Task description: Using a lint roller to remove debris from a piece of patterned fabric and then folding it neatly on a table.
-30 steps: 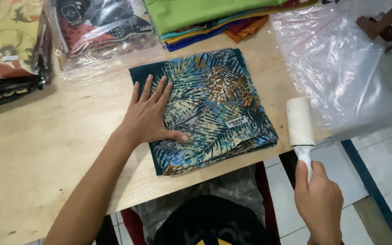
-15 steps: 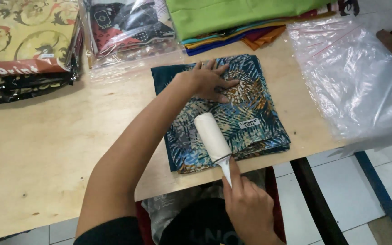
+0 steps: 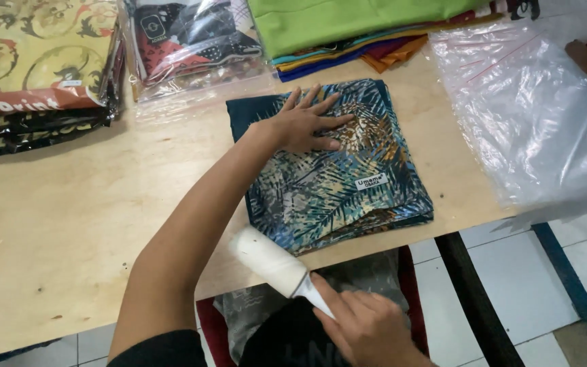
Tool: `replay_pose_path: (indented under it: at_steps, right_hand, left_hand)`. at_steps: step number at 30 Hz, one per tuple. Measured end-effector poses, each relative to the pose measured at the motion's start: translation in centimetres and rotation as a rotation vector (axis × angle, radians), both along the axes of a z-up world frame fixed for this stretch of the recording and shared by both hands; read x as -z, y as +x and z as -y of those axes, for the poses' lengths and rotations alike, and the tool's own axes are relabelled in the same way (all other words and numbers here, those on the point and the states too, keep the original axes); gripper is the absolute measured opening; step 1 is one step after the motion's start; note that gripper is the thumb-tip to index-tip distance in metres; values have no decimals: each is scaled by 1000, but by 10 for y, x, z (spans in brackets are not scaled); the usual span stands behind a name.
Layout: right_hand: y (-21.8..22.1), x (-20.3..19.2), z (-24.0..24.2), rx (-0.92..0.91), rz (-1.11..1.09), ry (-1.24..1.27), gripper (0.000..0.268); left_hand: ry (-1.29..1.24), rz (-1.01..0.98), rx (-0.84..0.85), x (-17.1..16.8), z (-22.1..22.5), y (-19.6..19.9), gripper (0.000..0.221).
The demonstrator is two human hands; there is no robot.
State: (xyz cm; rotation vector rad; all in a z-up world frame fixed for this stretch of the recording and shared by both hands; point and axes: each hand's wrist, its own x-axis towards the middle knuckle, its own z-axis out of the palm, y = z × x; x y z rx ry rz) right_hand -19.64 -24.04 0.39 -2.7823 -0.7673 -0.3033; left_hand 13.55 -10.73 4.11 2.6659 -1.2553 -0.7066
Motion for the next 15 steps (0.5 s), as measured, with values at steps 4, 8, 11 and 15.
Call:
replay_pose_path:
  at_steps: [4,8,11,15]
  right_hand:
    - [9,-29,90,39,-105,121,43]
    - [61,-73,146,602,-408,501,27]
    - [131,-91,149,414,-174,595,23]
    - [211,-89,90,115,39,81,44]
  left_hand:
    - [-419,197,-78,10,-37,-14,63]
    - [-734,529,-385,-25,-68,-97,23]
    - [-609,630,-295,-10,-51,-186,14]
    - [-369,653,-89,21,-18,-258,79]
